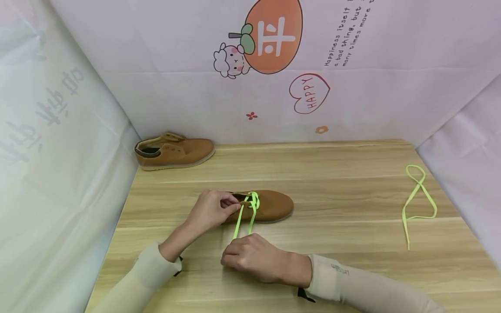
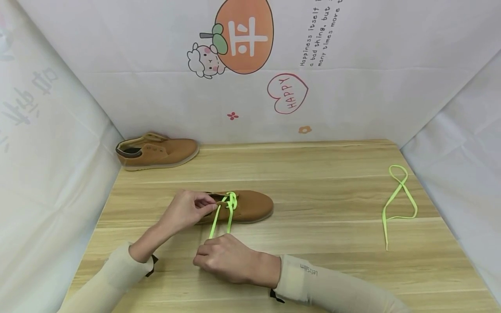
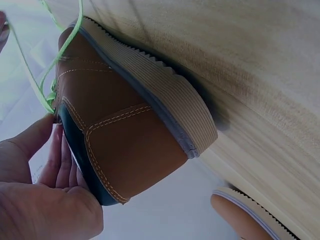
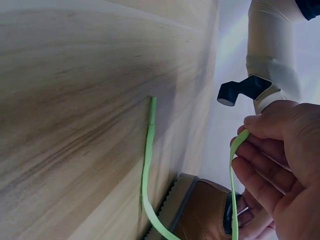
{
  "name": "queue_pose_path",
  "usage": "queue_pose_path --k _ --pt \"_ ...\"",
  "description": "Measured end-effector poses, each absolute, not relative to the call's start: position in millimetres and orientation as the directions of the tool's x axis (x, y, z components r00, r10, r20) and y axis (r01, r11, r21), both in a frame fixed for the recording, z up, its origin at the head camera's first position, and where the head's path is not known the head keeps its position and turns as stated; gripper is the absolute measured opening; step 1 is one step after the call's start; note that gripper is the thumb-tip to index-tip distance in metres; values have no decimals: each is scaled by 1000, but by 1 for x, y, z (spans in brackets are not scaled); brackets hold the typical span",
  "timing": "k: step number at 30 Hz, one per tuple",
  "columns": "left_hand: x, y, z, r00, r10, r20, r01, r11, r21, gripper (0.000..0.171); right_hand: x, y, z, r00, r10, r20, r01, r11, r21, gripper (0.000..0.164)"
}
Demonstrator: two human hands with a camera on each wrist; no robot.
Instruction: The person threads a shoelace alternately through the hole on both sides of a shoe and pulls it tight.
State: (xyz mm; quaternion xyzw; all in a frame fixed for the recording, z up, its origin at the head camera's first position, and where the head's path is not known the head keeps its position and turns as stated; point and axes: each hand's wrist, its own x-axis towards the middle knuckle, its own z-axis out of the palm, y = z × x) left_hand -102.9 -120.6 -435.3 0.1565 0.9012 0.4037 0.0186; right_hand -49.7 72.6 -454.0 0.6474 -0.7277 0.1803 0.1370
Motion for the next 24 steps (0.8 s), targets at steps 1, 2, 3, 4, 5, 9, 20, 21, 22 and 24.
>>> queue_pose_path --k 1,2,3,4,5,9,20,21,22,24 --pt "-103 -121 -435 -953 288 99 263 617 742 4 -50 73 -454 -122 -896 427 -992 100 -73 10" --pt "-103 -121 -435 -955 278 108 261 606 751 4 -50 73 -455 -123 -899 420 -992 104 -69 9" --pt "-103 -122 -435 -957 265 120 261 597 758 4 -50 73 -455 -124 -902 414 -992 108 -61 10" --pt "-103 -122 -435 -959 250 132 259 590 765 4 -49 73 -456 -125 -904 409 -992 114 -51 10" --pt "-103 -123 -435 -959 239 151 266 581 769 4 -49 73 -456 -126 -907 402 -992 120 -42 10" --pt "-106 -124 -436 -948 203 245 318 554 770 7 -49 74 -457 -136 -914 382 -991 133 -32 10" --pt "-117 -120 -440 -906 256 337 419 649 635 28 -49 76 -458 -81 -940 331 -992 110 68 10" --pt "-117 -119 -440 -906 264 330 419 663 620 27 -49 77 -458 -80 -943 322 -992 106 66 10" --pt "-118 -119 -441 -908 270 321 416 677 608 26 -48 78 -458 -77 -946 314 -993 102 63 11" --pt "-119 -119 -443 -909 279 309 414 695 588 24 -48 81 -458 -71 -951 300 -993 95 69 12"
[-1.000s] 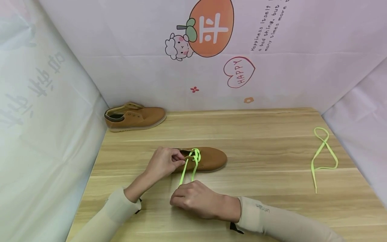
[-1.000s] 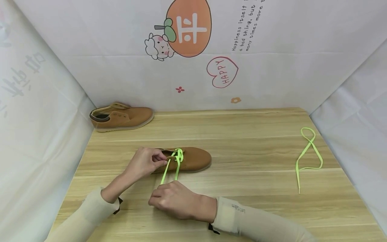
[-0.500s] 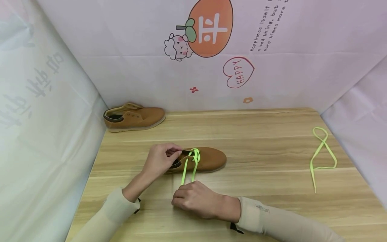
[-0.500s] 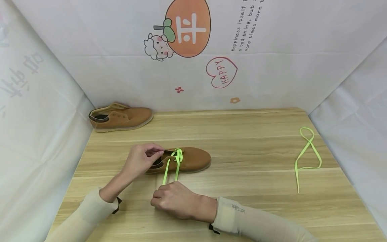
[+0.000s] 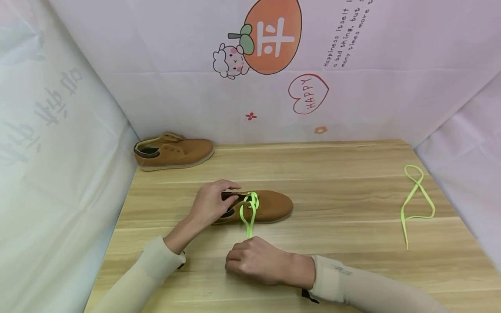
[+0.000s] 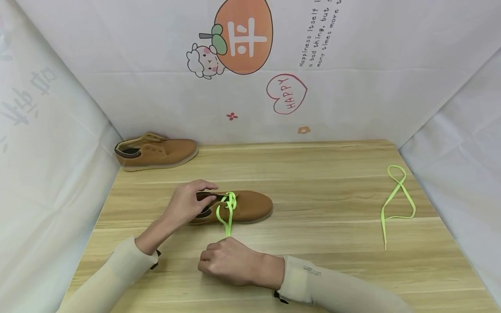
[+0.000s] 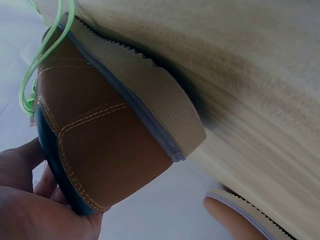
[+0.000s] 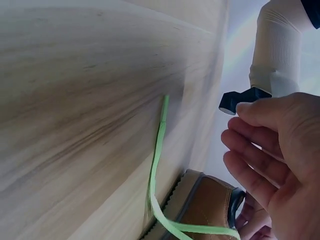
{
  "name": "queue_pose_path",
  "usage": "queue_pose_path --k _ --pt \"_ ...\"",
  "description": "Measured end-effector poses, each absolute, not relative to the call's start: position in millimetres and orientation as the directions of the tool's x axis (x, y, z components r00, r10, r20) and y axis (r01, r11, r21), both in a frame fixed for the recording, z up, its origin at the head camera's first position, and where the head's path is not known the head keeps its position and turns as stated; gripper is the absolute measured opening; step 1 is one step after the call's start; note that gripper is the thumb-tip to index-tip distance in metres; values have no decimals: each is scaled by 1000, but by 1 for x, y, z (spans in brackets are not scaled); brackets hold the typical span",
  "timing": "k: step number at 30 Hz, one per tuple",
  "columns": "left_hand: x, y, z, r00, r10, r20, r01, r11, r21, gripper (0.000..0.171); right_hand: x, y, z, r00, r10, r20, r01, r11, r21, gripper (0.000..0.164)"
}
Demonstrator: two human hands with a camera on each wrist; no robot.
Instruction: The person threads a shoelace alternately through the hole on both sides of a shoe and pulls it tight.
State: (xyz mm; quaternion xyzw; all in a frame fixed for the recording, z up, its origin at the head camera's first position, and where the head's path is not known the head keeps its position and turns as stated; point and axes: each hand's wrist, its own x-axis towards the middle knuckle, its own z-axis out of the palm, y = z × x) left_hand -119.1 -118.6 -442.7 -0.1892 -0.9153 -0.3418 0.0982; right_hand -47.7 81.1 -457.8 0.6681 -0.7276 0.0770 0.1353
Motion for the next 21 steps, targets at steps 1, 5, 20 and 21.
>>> queue_pose_path --k 1,5,20,21 --pt "-120 -118 -443 -909 284 306 414 699 582 23 -48 83 -458 -70 -955 289 -993 95 72 12" --pt "-122 -117 -447 -910 295 290 413 706 576 17 -47 90 -459 -77 -972 220 -993 95 72 12" --pt "-125 -115 -453 -914 287 287 403 718 568 9 -53 106 -469 -1 -999 39 -998 3 67 10" --pt "-126 -115 -453 -914 288 287 404 719 566 9 -53 106 -470 4 -999 42 -997 -1 74 10"
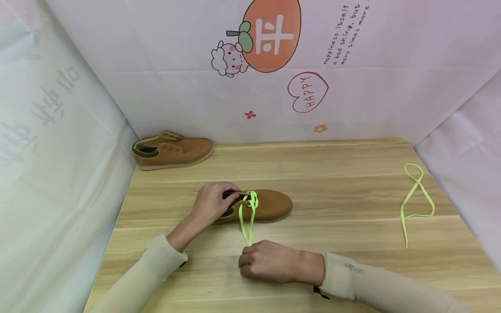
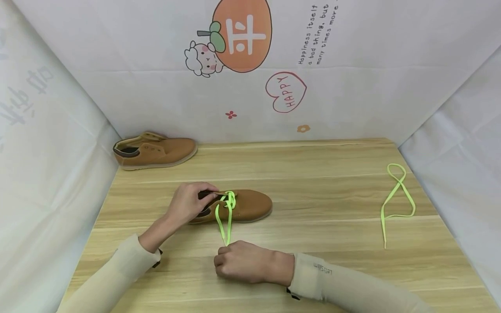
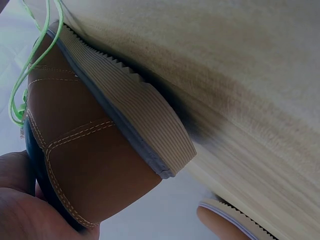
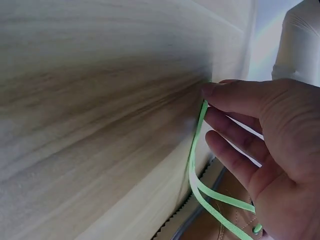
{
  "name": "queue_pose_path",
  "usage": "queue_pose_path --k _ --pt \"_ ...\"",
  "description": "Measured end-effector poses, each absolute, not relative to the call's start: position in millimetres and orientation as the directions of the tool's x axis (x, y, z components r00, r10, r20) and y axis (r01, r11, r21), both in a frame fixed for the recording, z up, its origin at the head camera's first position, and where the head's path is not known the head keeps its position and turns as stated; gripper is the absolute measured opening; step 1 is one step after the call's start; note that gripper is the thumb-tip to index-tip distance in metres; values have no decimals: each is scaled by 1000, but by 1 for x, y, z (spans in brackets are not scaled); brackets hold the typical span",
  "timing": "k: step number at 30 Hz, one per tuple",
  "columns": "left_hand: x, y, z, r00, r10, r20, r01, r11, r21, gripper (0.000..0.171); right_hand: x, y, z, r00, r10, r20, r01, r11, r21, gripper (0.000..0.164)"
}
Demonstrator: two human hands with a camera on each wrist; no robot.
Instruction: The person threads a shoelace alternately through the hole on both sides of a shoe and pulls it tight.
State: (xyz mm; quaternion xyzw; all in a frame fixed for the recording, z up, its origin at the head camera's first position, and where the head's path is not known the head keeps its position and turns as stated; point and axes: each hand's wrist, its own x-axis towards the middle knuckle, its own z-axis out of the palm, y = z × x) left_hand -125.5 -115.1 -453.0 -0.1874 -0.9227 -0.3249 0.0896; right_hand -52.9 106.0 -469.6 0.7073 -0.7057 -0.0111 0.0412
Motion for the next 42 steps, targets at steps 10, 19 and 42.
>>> queue_pose_path --k 10,19,42 --pt "-126 -115 -456 -913 281 297 405 720 563 9 -51 104 -476 42 -996 81 -972 -22 233 15" --pt "-125 -114 -455 -911 273 309 407 722 560 8 -57 106 -475 4 -997 75 -974 13 228 13" --pt "-128 -115 -455 -921 247 301 383 709 591 8 -60 107 -483 -56 -974 219 -991 82 108 8"
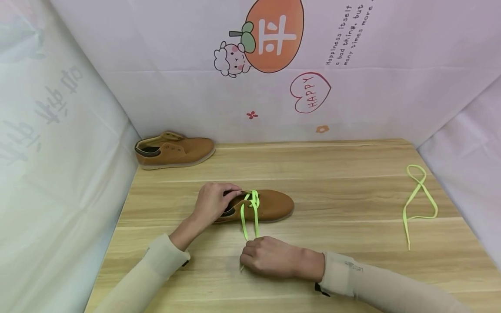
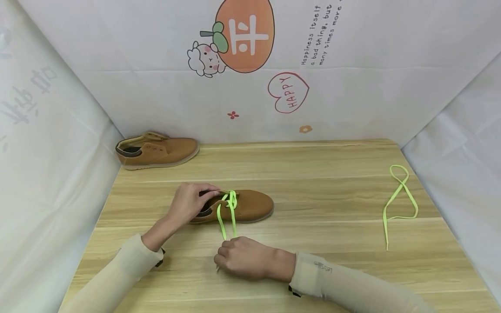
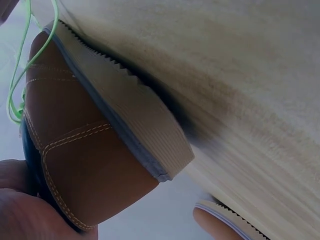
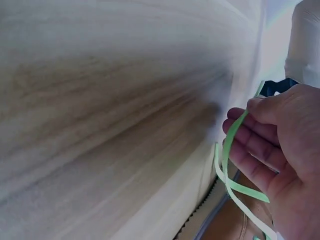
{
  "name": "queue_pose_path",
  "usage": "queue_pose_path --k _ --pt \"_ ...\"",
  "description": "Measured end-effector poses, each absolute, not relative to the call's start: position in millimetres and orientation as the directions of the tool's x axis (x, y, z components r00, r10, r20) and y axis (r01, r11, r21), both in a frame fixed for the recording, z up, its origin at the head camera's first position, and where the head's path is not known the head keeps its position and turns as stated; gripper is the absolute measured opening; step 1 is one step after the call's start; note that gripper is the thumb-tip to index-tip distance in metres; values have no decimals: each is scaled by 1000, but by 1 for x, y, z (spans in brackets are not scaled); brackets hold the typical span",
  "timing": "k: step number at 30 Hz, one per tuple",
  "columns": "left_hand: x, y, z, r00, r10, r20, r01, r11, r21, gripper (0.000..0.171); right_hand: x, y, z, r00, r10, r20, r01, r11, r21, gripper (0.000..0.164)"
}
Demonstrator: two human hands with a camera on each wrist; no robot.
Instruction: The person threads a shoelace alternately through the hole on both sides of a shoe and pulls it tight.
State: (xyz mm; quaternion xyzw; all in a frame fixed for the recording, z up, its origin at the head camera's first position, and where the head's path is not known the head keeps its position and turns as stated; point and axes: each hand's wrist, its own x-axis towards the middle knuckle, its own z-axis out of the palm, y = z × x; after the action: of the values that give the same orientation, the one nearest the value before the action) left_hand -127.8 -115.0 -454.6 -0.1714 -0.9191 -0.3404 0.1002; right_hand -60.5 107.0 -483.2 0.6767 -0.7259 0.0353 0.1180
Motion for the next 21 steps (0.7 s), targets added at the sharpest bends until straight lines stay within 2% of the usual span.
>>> queue_pose_path --k 4,7,12,16,21 --pt "-130 -115 -452 -930 244 275 365 697 617 9 -68 110 -473 -81 -952 296 -996 88 11 9" --pt "-133 -115 -450 -938 236 254 345 698 628 8 -77 111 -463 -133 -921 367 -991 117 -66 11" --pt "-139 -116 -448 -958 220 185 287 686 668 8 -88 110 -448 -243 -852 463 -964 160 -212 14" --pt "-145 -119 -446 -974 212 86 207 660 722 9 -94 110 -440 -327 -797 508 -937 201 -287 15" --pt "-150 -122 -443 -976 215 -18 122 618 777 10 -104 111 -429 -491 -701 517 -860 297 -414 14"
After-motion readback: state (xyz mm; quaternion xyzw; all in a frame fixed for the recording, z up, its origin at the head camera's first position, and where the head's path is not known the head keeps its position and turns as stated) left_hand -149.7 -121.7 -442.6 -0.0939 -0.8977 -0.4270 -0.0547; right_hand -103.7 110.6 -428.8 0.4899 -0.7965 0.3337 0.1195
